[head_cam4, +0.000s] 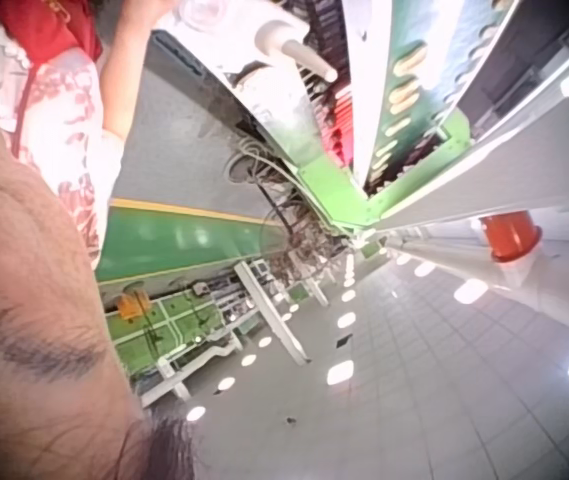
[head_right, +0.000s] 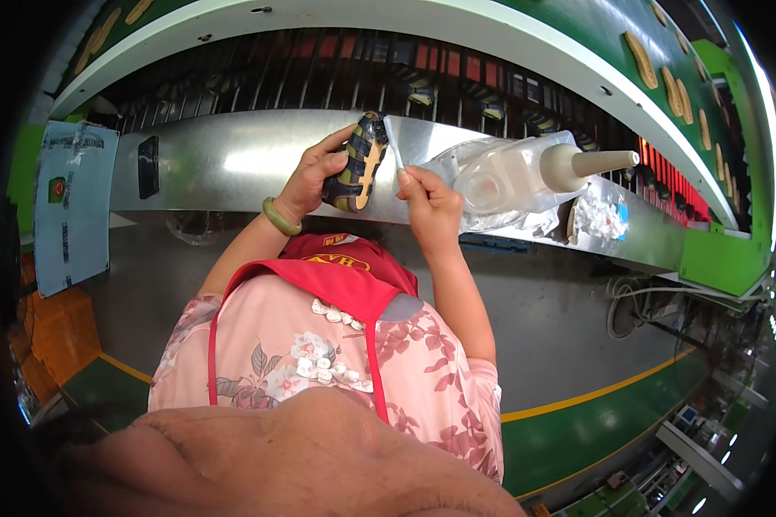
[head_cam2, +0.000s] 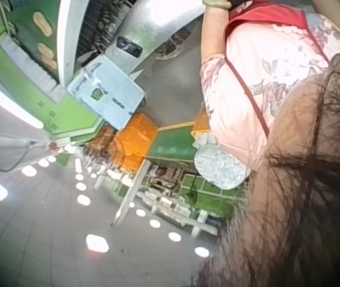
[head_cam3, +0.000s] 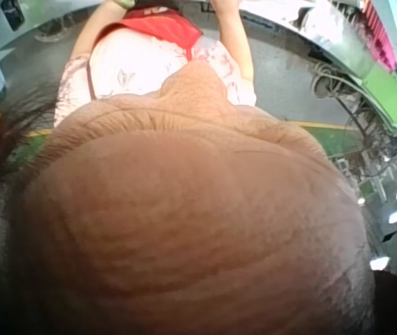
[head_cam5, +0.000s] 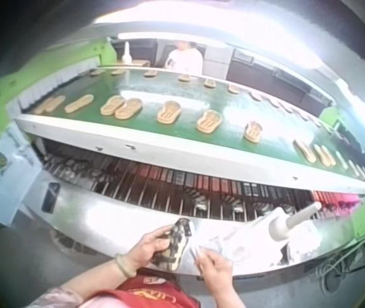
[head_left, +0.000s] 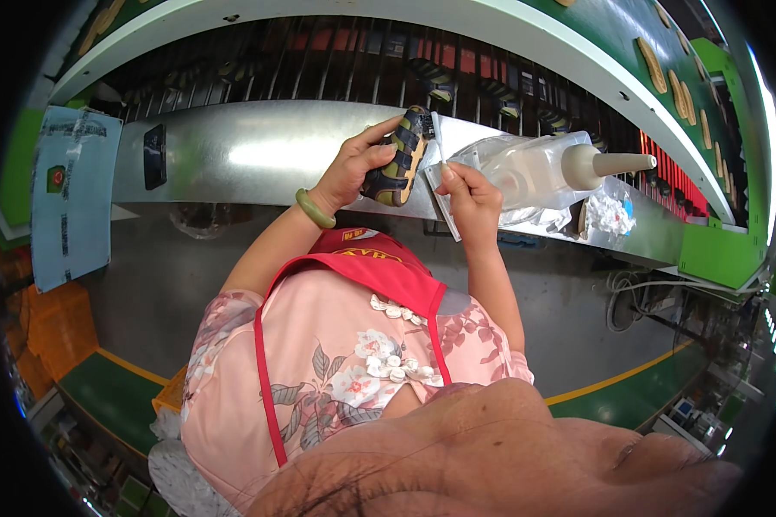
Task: The person picks up shoe uppers from a conveyor, applies adhesive around the edges using a brush, and places them back onto the conveyor.
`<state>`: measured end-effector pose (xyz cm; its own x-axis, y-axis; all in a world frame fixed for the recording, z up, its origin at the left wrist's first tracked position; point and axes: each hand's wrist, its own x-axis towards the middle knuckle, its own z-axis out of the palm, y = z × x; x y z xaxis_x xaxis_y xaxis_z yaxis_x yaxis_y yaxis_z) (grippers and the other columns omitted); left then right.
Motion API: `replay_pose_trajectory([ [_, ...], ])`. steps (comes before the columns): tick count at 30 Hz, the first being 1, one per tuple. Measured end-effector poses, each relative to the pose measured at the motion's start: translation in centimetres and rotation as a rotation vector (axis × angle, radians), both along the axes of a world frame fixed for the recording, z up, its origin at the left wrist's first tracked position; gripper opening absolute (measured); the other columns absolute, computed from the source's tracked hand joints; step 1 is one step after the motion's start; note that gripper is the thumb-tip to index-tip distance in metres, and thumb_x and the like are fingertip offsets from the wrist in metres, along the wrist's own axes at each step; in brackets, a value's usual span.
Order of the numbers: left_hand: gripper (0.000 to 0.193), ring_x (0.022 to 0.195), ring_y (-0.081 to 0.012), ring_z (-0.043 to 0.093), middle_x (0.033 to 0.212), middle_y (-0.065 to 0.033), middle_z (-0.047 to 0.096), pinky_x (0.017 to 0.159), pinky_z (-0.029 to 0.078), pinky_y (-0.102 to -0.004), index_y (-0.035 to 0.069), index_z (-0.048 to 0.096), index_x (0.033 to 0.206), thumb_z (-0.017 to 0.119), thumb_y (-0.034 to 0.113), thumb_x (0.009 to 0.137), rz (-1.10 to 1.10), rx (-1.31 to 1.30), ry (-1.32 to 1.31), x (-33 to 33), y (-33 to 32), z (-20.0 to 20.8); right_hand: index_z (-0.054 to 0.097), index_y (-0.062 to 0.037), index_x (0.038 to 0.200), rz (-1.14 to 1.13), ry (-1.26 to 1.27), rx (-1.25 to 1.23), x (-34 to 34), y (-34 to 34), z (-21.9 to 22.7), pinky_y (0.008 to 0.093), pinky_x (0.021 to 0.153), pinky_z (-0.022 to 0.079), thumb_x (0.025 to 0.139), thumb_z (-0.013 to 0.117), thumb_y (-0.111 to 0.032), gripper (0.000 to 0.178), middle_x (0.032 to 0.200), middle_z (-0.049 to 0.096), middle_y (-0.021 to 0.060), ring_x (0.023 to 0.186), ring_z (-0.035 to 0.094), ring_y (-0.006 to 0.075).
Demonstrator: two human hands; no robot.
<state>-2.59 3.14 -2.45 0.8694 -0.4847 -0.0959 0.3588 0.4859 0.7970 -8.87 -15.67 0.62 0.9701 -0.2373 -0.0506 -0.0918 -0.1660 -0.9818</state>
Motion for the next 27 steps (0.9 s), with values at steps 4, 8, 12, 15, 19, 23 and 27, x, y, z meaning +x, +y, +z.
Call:
replay_pose_trajectory([
  [4, 0.054, 0.092, -0.0121, 0.061, 0.114, -0.0109, 0.06, 0.079, 0.051, -0.0251, 0.001, 0.039, 0.135, 0.056, 0.016, 0.087, -0.025, 0.009, -0.024, -0.2, -0.1, 0.6, 0.067, 0.0021, 0.095, -0.02, -0.013, -0.005, 0.4, -0.7, -0.5, 0.0202, 0.056, 0.042, 0.084, 0.065, -0.011, 0.017, 0.07, 0.064, 0.004, 0.061, 0.054, 0.0063],
  [8, 0.052, 0.094, -0.0128, 0.061, 0.115, -0.0113, 0.059, 0.081, 0.051, -0.0252, 0.001, 0.04, 0.135, 0.055, 0.016, 0.087, -0.029, 0.003, -0.026, -0.3, 0.0, 0.2, 0.068, 0.0019, 0.094, -0.031, -0.01, -0.035, 0.6, -1.1, -0.4, 0.0216, 0.061, 0.046, 0.082, 0.068, -0.008, 0.016, 0.072, 0.065, 0.0052, 0.066, 0.058, 0.0079],
  [12, 0.05, 0.097, -0.0147, 0.061, 0.116, -0.0131, 0.058, 0.083, 0.051, -0.0259, -0.001, 0.041, 0.133, 0.054, 0.018, 0.088, -0.031, -0.052, 0.013, -0.1, 0.1, 0.3, 0.068, 0.0025, 0.092, -0.002, -0.032, -0.027, 0.8, -1.6, -0.2, 0.0211, 0.063, 0.047, 0.079, 0.07, -0.006, 0.016, 0.075, 0.066, 0.0053, 0.068, 0.058, 0.0076],
  [15, 0.049, 0.099, -0.0158, 0.061, 0.116, -0.0142, 0.059, 0.083, 0.051, -0.0267, -0.003, 0.042, 0.131, 0.052, 0.02, 0.089, -0.021, -0.054, 0.017, -0.3, 0.0, 0.4, 0.069, 0.0025, 0.09, 0.02, -0.015, -0.023, 0.8, -1.9, 0.0, 0.0207, 0.065, 0.047, 0.076, 0.072, -0.004, 0.016, 0.078, 0.067, 0.0047, 0.07, 0.058, 0.0074],
  [19, 0.049, 0.098, -0.0151, 0.06, 0.114, -0.0122, 0.058, 0.083, 0.05, -0.0266, -0.004, 0.043, 0.128, 0.049, 0.027, 0.09, -0.041, -0.036, 0.051, -0.4, 0.0, 0.5, 0.069, 0.0017, 0.089, 0.063, 0.027, -0.027, 0.8, -2.0, 0.5, 0.0205, 0.066, 0.047, 0.074, 0.073, -0.002, 0.016, 0.078, 0.067, 0.0042, 0.071, 0.058, 0.0073],
  [23, 0.041, 0.092, -0.0136, 0.062, 0.107, -0.01, 0.061, 0.079, 0.051, -0.0257, -0.002, 0.049, 0.121, 0.047, 0.026, 0.092, -0.045, -0.048, 0.114, -0.5, 0.0, 1.1, 0.069, 0.0017, 0.088, 0.109, 0.063, -0.028, 0.7, -2.2, 0.6, 0.0205, 0.064, 0.047, 0.073, 0.073, -0.001, 0.015, 0.077, 0.067, 0.0043, 0.07, 0.059, 0.0073],
  [27, 0.038, 0.079, -0.0125, 0.063, 0.095, -0.0086, 0.063, 0.07, 0.053, -0.0258, -0.003, 0.052, 0.119, 0.048, 0.025, 0.093, -0.021, -0.055, 0.186, -0.2, 0.0, 0.7, 0.07, 0.0016, 0.086, 0.151, 0.076, -0.06, 0.4, -2.3, 0.5, 0.0206, 0.062, 0.046, 0.072, 0.074, -0.002, 0.015, 0.075, 0.068, 0.0042, 0.068, 0.059, 0.0071],
])
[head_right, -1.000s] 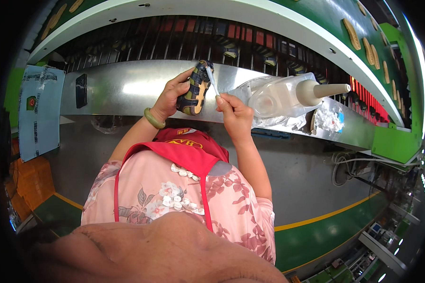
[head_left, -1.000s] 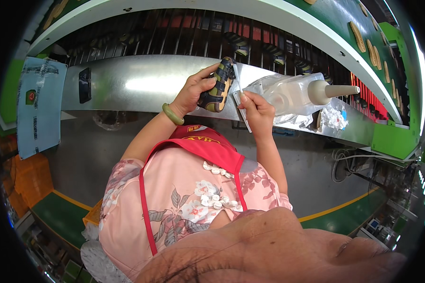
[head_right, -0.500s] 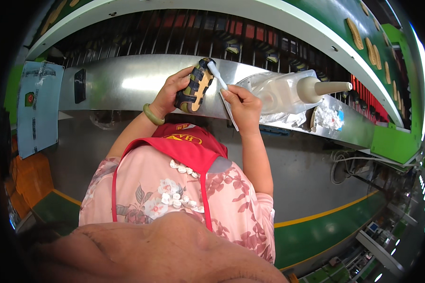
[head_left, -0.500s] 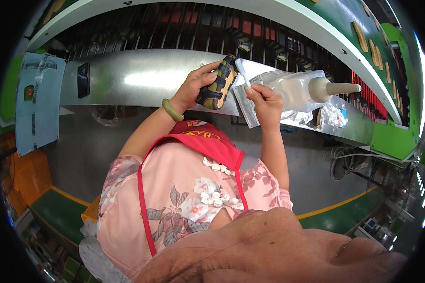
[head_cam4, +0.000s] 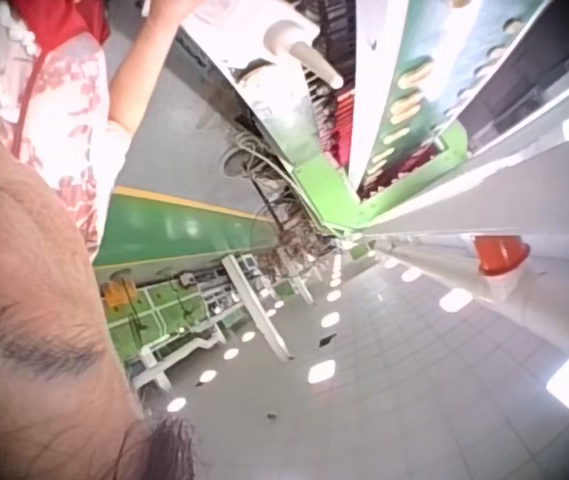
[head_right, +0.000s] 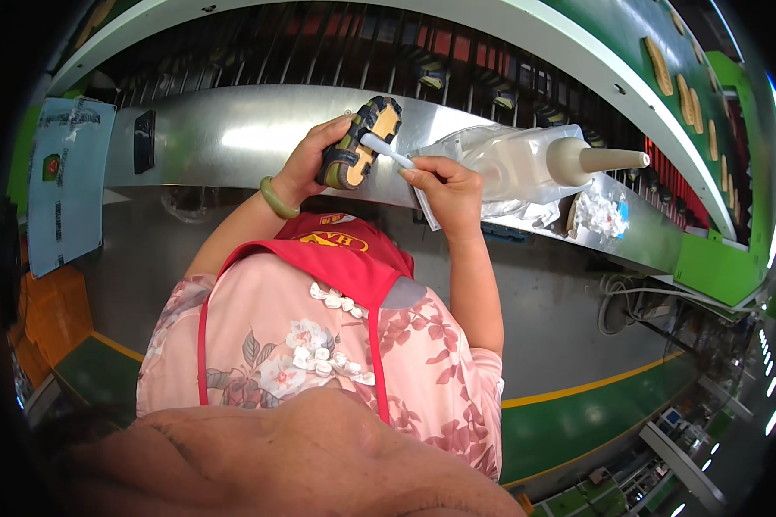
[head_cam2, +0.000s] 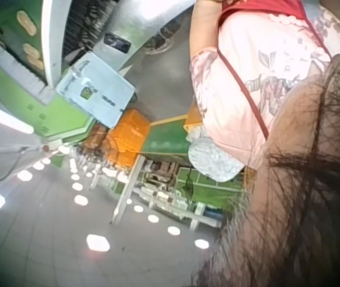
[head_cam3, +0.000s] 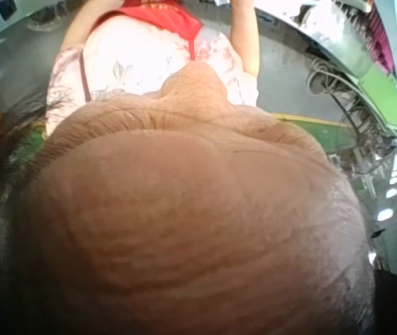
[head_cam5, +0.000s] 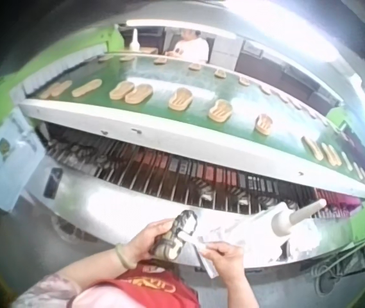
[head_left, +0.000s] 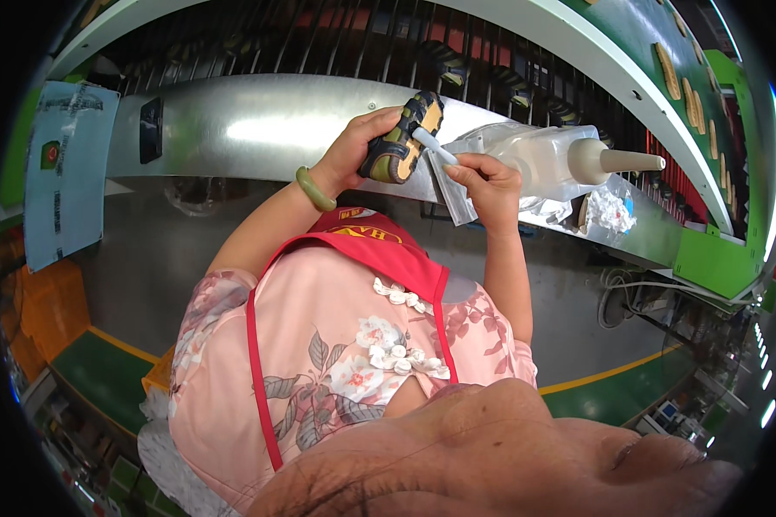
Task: The person picks up shoe uppers from a conveyor, applies adhesive around the edges using a brush, and places them back onto the conveyor.
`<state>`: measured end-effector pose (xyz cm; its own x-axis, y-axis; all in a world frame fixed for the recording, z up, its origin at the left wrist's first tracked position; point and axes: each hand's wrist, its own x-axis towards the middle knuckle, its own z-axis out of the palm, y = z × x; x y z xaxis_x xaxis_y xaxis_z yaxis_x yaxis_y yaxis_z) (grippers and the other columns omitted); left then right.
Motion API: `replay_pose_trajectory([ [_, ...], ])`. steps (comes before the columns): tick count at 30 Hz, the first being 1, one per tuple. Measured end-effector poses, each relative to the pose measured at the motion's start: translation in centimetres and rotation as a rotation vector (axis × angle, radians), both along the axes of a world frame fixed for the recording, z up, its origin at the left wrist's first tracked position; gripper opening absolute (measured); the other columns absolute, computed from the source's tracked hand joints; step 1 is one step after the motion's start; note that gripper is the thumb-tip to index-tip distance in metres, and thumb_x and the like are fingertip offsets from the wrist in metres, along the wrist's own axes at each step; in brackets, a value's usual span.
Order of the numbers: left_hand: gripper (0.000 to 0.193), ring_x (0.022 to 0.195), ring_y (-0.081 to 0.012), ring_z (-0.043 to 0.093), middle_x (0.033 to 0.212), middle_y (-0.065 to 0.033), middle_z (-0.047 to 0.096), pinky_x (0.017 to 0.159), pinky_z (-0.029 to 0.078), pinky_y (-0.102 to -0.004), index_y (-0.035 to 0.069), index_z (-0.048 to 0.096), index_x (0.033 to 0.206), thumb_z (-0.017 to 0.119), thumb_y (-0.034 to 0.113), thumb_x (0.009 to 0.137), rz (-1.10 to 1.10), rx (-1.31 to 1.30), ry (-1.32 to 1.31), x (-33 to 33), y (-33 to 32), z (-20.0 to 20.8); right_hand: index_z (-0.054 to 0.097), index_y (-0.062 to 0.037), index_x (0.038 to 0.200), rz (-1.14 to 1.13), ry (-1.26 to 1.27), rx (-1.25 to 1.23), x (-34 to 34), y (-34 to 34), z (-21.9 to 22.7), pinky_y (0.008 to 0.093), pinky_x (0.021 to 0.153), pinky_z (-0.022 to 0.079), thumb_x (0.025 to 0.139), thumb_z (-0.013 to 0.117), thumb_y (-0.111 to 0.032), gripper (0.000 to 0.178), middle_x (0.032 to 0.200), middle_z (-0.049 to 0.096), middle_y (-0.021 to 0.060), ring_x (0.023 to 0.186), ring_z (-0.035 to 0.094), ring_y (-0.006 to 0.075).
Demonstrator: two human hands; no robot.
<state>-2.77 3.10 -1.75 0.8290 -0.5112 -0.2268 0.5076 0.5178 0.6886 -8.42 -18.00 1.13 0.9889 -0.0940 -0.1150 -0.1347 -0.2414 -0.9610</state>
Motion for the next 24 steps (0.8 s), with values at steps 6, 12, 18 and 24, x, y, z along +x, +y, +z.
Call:
replay_pose_trajectory([
  [6, 0.037, 0.075, -0.0108, 0.063, 0.092, -0.0085, 0.063, 0.063, 0.053, -0.0239, -0.001, 0.055, 0.113, 0.048, 0.029, 0.093, 0.04, -0.047, 0.075, 0.2, -0.5, -0.2, 0.07, 0.0002, 0.086, -0.005, 0.012, -0.015, -0.8, 0.7, 0.0, 0.0176, 0.048, 0.036, 0.071, 0.075, -0.002, 0.016, 0.068, 0.063, -0.0003, 0.055, 0.048, 0.0025],
  [12, 0.036, 0.056, -0.0081, 0.06, 0.079, -0.0044, 0.065, 0.04, 0.046, -0.0211, 0.003, 0.059, 0.103, 0.05, 0.036, 0.091, 0.011, -0.042, 0.193, 0.4, -0.3, -1.2, 0.07, 0.0012, 0.085, 0.009, 0.07, -0.019, -1.4, 1.1, -0.2, 0.0197, 0.057, 0.045, 0.072, 0.075, -0.004, 0.015, 0.07, 0.066, 0.0031, 0.063, 0.056, 0.0057],
  [18, 0.037, 0.049, -0.0068, 0.057, 0.069, -0.0001, 0.063, 0.033, 0.037, -0.0197, 0.009, 0.062, 0.094, 0.051, 0.043, 0.089, -0.051, 0.034, 0.249, 0.2, -0.2, -0.7, 0.07, 0.001, 0.084, 0.04, 0.039, -0.029, -1.6, 0.8, -0.9, 0.0192, 0.058, 0.045, 0.071, 0.076, -0.005, 0.016, 0.071, 0.067, 0.0042, 0.065, 0.058, 0.0058],
  [24, 0.037, 0.045, -0.0068, 0.055, 0.068, -0.0007, 0.063, 0.031, 0.037, -0.02, 0.008, 0.062, 0.095, 0.051, 0.043, 0.089, -0.133, 0.063, 0.34, 0.5, 0.1, -1.5, 0.069, 0.0012, 0.082, 0.145, -0.004, -0.058, 0.0, -0.3, -1.5, 0.0213, 0.057, 0.045, 0.07, 0.076, -0.005, 0.015, 0.072, 0.066, 0.0037, 0.063, 0.058, 0.0069],
])
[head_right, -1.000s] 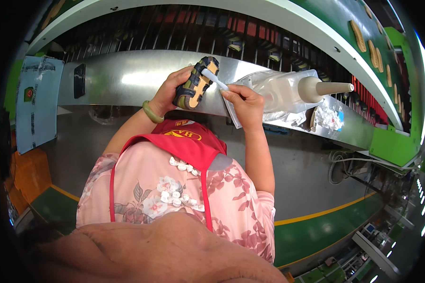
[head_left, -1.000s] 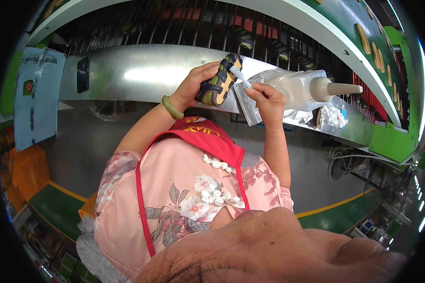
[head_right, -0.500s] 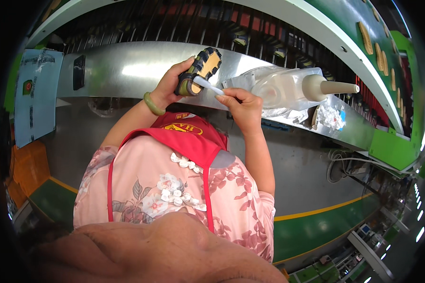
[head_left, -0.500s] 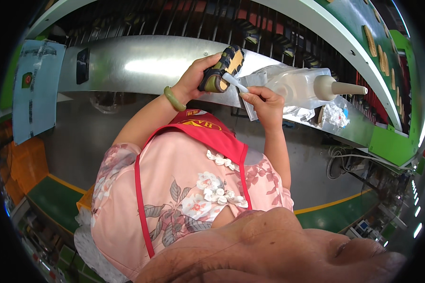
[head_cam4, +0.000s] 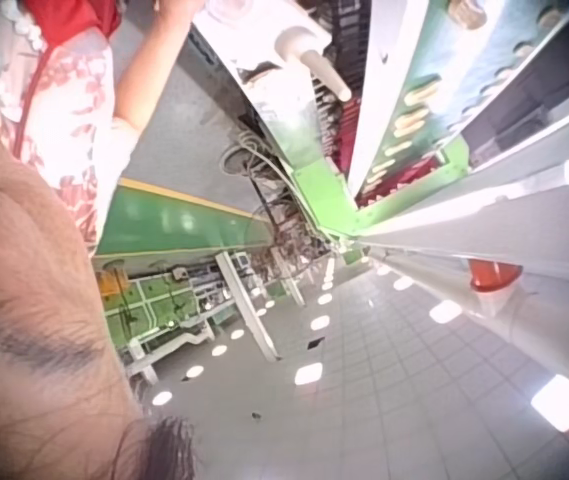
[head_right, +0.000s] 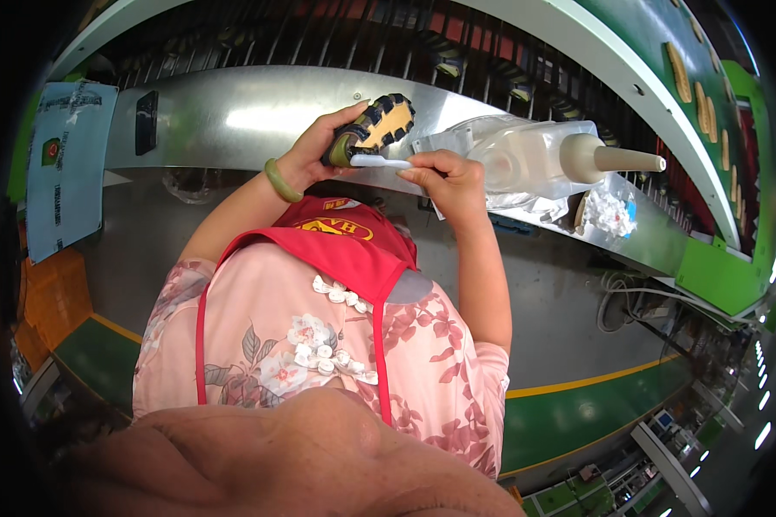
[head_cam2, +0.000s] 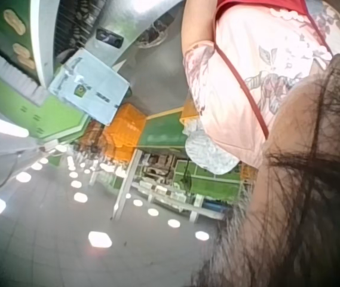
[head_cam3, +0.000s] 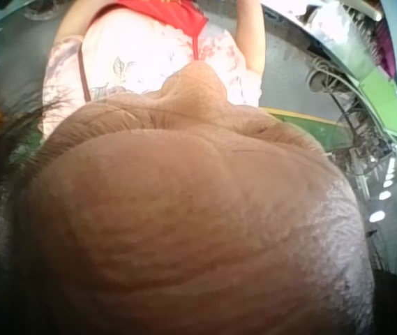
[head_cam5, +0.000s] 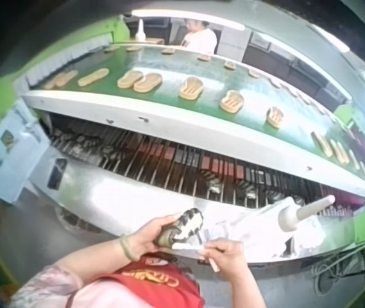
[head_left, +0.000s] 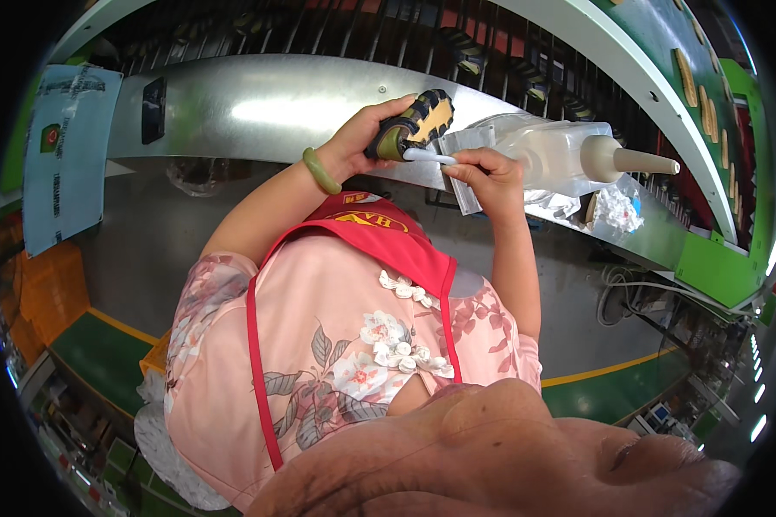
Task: The person picks up shoe uppers from a conveyor, applies adhesive around the edges using a brush, and places them back onto the conveyor.
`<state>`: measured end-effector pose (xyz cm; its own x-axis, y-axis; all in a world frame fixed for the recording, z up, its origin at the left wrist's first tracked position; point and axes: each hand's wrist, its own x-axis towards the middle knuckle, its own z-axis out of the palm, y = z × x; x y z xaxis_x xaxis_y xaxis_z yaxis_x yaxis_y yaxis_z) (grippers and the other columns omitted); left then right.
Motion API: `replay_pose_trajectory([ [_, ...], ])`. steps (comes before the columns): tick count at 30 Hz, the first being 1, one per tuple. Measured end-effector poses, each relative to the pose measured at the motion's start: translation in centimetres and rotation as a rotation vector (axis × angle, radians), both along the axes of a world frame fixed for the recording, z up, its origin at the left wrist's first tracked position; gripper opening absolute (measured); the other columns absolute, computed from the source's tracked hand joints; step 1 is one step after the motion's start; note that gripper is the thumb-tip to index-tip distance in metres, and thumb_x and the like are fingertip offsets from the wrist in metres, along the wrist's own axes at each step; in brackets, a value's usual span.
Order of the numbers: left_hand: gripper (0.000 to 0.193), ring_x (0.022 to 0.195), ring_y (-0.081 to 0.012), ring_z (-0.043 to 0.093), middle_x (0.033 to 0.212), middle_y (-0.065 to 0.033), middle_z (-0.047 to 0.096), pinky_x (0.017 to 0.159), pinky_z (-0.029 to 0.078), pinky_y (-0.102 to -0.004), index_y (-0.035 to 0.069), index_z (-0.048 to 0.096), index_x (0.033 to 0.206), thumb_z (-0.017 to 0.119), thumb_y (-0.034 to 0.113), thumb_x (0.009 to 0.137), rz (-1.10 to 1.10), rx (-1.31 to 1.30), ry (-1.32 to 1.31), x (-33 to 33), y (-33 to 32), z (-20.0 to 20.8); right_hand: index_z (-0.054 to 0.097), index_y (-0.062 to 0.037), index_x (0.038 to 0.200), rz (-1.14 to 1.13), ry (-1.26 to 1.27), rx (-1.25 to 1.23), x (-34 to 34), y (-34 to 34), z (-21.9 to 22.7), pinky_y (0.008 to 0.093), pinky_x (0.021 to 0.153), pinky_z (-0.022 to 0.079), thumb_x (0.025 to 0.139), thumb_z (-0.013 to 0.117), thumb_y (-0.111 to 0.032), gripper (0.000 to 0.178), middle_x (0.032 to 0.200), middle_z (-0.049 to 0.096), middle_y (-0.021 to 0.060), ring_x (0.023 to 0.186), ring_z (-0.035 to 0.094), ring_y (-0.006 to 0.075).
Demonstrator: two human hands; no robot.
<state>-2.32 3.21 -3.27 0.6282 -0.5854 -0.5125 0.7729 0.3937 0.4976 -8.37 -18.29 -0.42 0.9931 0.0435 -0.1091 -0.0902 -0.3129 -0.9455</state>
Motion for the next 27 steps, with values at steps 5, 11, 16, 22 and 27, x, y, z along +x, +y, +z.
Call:
replay_pose_trajectory([
  [5, 0.042, 0.042, -0.0102, 0.056, 0.069, -0.0067, 0.065, 0.026, 0.036, -0.0198, 0.003, 0.061, 0.099, 0.051, 0.043, 0.09, -0.096, -0.21, 0.009, 0.1, 0.2, -0.4, 0.07, -0.002, 0.079, 0.203, -0.175, -0.132, 2.3, -0.9, 0.1, 0.0241, 0.057, 0.046, 0.066, 0.077, -0.005, 0.016, 0.07, 0.065, 0.0061, 0.063, 0.06, 0.0113],
  [11, 0.04, 0.045, -0.0097, 0.056, 0.072, -0.0062, 0.064, 0.031, 0.041, -0.021, 0.003, 0.058, 0.105, 0.05, 0.04, 0.09, -0.089, -0.168, 0.001, 0.4, 0.7, -0.6, 0.07, -0.0025, 0.081, 0.192, -0.206, -0.254, 3.1, -2.9, 1.1, 0.0239, 0.058, 0.047, 0.067, 0.076, -0.005, 0.015, 0.071, 0.066, 0.0058, 0.063, 0.061, 0.0113],
  [16, 0.037, 0.072, -0.0127, 0.064, 0.09, -0.0092, 0.065, 0.059, 0.054, -0.0254, 0.0, 0.058, 0.108, 0.054, 0.032, 0.09, 0.115, -0.052, -0.17, 0.5, 0.7, 0.2, 0.07, 0.0002, 0.085, 0.106, -0.109, -0.069, 0.6, -1.7, 1.0, 0.0219, 0.058, 0.046, 0.072, 0.074, -0.004, 0.014, 0.072, 0.067, 0.0047, 0.064, 0.059, 0.0087],
  [22, 0.041, 0.086, -0.0138, 0.062, 0.102, -0.0104, 0.063, 0.074, 0.051, -0.0259, -0.004, 0.053, 0.121, 0.054, 0.023, 0.09, 0.223, 0.056, -0.311, 0.7, 0.4, 1.0, 0.069, 0.001, 0.09, -0.008, 0.003, 0.063, -1.6, 1.1, -0.3, 0.02, 0.058, 0.045, 0.079, 0.07, -0.006, 0.013, 0.07, 0.065, 0.0035, 0.064, 0.057, 0.0064],
  [27, 0.041, 0.088, -0.0136, 0.061, 0.104, -0.0104, 0.062, 0.076, 0.05, -0.0258, -0.003, 0.052, 0.122, 0.053, 0.022, 0.09, 0.314, 0.074, -0.418, 0.6, -0.4, 1.4, 0.069, 0.0009, 0.092, -0.202, -0.078, 0.116, -2.6, 2.9, -1.4, 0.0204, 0.058, 0.046, 0.081, 0.069, -0.009, 0.014, 0.069, 0.065, 0.004, 0.062, 0.057, 0.0065],
])
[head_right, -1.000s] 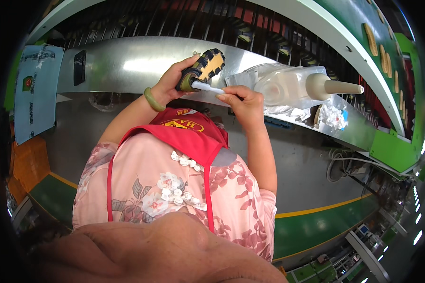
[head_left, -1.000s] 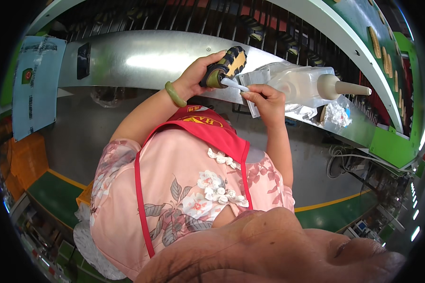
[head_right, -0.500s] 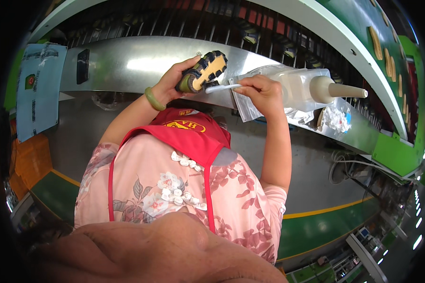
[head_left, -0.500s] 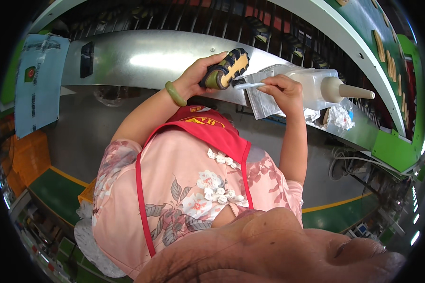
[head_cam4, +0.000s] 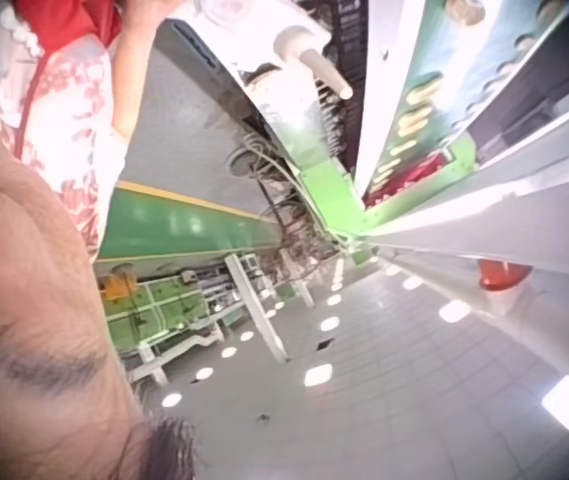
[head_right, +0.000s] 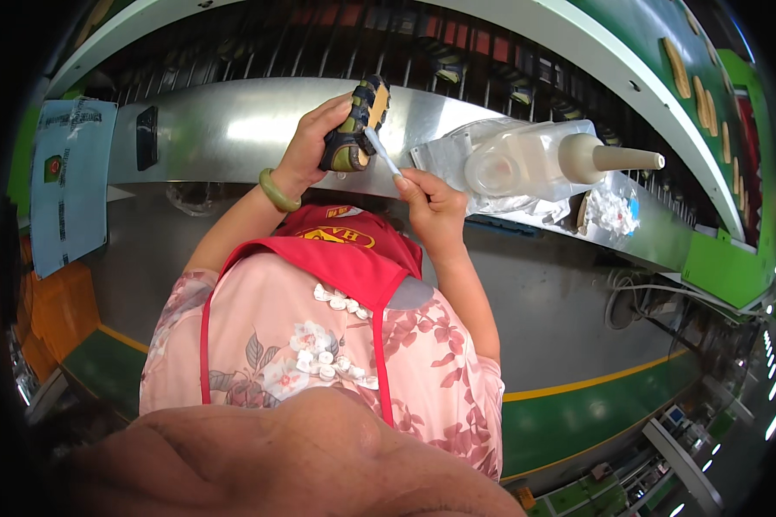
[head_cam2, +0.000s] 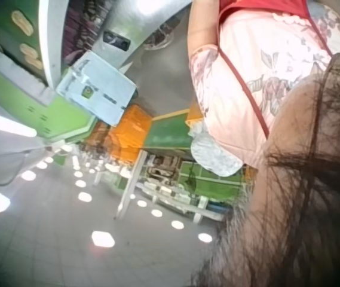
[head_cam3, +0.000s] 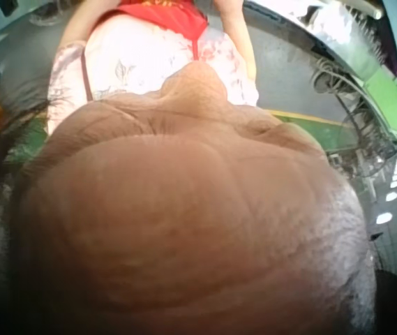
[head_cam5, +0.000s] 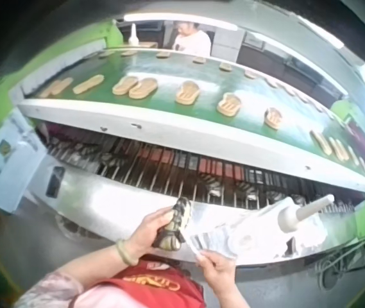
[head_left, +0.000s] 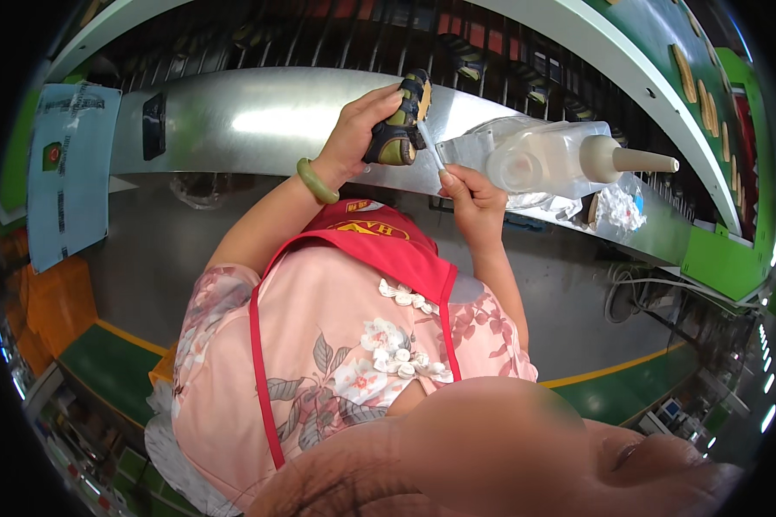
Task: The person picks up shoe uppers from a conveyor, applies adhesive around the edges using a brush, and places them back onto the conveyor.
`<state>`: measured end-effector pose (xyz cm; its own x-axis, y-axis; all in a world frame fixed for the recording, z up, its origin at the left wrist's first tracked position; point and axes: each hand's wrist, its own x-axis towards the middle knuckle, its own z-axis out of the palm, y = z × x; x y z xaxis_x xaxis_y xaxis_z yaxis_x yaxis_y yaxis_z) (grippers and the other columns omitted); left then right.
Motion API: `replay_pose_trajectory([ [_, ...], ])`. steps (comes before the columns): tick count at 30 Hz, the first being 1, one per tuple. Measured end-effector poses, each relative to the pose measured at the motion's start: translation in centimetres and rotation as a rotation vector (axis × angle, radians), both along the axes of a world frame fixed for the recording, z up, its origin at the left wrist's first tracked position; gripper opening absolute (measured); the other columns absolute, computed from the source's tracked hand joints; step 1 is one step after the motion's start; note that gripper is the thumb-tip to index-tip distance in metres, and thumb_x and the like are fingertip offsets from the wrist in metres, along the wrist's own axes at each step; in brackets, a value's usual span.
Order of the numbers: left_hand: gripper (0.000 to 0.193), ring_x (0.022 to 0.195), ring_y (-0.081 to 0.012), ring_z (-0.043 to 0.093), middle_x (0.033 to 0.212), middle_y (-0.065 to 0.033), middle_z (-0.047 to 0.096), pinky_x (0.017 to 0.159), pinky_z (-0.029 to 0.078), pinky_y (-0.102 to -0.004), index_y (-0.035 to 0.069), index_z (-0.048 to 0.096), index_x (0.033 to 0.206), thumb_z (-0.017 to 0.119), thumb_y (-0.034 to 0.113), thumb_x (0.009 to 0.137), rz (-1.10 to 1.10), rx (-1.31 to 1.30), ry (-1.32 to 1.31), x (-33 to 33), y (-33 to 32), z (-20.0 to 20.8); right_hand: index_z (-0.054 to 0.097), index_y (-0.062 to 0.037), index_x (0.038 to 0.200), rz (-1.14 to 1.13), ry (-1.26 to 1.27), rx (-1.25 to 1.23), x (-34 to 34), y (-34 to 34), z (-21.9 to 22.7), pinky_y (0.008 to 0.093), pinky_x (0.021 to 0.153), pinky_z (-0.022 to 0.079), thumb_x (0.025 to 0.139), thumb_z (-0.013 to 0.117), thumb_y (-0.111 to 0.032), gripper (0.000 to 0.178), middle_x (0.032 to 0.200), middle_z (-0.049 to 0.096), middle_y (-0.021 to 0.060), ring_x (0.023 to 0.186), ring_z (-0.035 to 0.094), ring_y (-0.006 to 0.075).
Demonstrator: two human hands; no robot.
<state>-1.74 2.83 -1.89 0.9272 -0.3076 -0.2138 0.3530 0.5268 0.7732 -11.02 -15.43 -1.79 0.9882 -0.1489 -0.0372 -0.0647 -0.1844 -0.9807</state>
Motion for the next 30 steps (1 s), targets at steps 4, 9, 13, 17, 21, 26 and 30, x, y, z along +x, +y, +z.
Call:
replay_pose_trajectory([
  [4, 0.042, 0.088, -0.0135, 0.061, 0.105, -0.0104, 0.062, 0.077, 0.05, -0.0258, -0.004, 0.051, 0.123, 0.053, 0.021, 0.09, -0.019, 0.049, -0.026, -0.2, -0.2, -0.5, 0.069, 0.0003, 0.092, -0.047, 0.001, -0.03, 0.3, 0.2, 0.0, 0.0209, 0.058, 0.046, 0.082, 0.068, -0.009, 0.014, 0.068, 0.064, 0.0044, 0.062, 0.057, 0.0069],
  [9, 0.042, 0.093, -0.0151, 0.062, 0.11, -0.0122, 0.061, 0.081, 0.05, -0.0273, -0.005, 0.046, 0.127, 0.048, 0.018, 0.092, -0.019, 0.039, -0.047, -0.1, -0.1, -0.9, 0.069, 0.0, 0.092, -0.075, -0.046, -0.081, 0.6, 0.4, -0.3, 0.0218, 0.057, 0.046, 0.082, 0.067, -0.01, 0.014, 0.066, 0.064, 0.0046, 0.061, 0.058, 0.0073],
  [13, 0.042, 0.092, -0.0148, 0.062, 0.109, -0.0122, 0.061, 0.081, 0.051, -0.0273, -0.005, 0.046, 0.127, 0.048, 0.018, 0.092, -0.046, 0.052, -0.044, -0.2, -0.1, -1.1, 0.068, 0.0014, 0.092, -0.071, 0.0, -0.1, 1.3, 0.3, -0.4, 0.021, 0.056, 0.044, 0.085, 0.066, -0.012, 0.015, 0.069, 0.063, 0.0036, 0.061, 0.056, 0.0071],
  [17, 0.043, 0.087, -0.0127, 0.061, 0.103, -0.0099, 0.062, 0.077, 0.05, -0.0255, -0.004, 0.049, 0.125, 0.054, 0.019, 0.09, -0.05, 0.043, -0.003, -0.8, -0.3, -1.3, 0.068, 0.0017, 0.092, -0.082, 0.012, -0.113, 2.5, 0.0, -0.1, 0.0209, 0.057, 0.044, 0.085, 0.065, -0.012, 0.015, 0.068, 0.062, 0.0034, 0.06, 0.055, 0.0068],
  [21, 0.042, 0.087, -0.0124, 0.061, 0.103, -0.0099, 0.062, 0.077, 0.05, -0.0252, -0.003, 0.05, 0.124, 0.054, 0.02, 0.09, -0.09, 0.047, 0.02, -1.1, -0.7, -1.2, 0.068, 0.0019, 0.092, -0.116, -0.023, -0.168, 4.3, -1.1, -0.4, 0.0208, 0.058, 0.043, 0.085, 0.064, -0.012, 0.016, 0.067, 0.062, 0.0033, 0.061, 0.055, 0.0069],
  [26, 0.069, 0.101, -0.0198, 0.059, 0.114, -0.0121, 0.057, 0.09, 0.048, -0.0335, 0.001, 0.033, 0.136, 0.067, 0.006, 0.076, -0.088, -0.172, -0.112, -0.7, 0.5, -1.2, 0.067, 0.0028, 0.092, -0.116, -0.033, 0.082, 4.3, -2.6, 1.4, 0.0212, 0.061, 0.045, 0.084, 0.064, -0.01, 0.015, 0.071, 0.063, 0.0032, 0.064, 0.057, 0.0086],
  [30, 0.079, 0.107, -0.0212, 0.056, 0.117, -0.0087, 0.055, 0.091, 0.049, -0.0344, 0.005, 0.041, 0.129, 0.072, -0.014, 0.058, -0.23, -0.144, -0.037, 0.3, 1.6, 1.5, 0.067, 0.0028, 0.094, -0.108, -0.046, 0.161, 3.1, -3.7, 2.7, 0.0192, 0.057, 0.043, 0.084, 0.065, -0.009, 0.016, 0.073, 0.064, 0.0048, 0.064, 0.056, 0.0069],
])
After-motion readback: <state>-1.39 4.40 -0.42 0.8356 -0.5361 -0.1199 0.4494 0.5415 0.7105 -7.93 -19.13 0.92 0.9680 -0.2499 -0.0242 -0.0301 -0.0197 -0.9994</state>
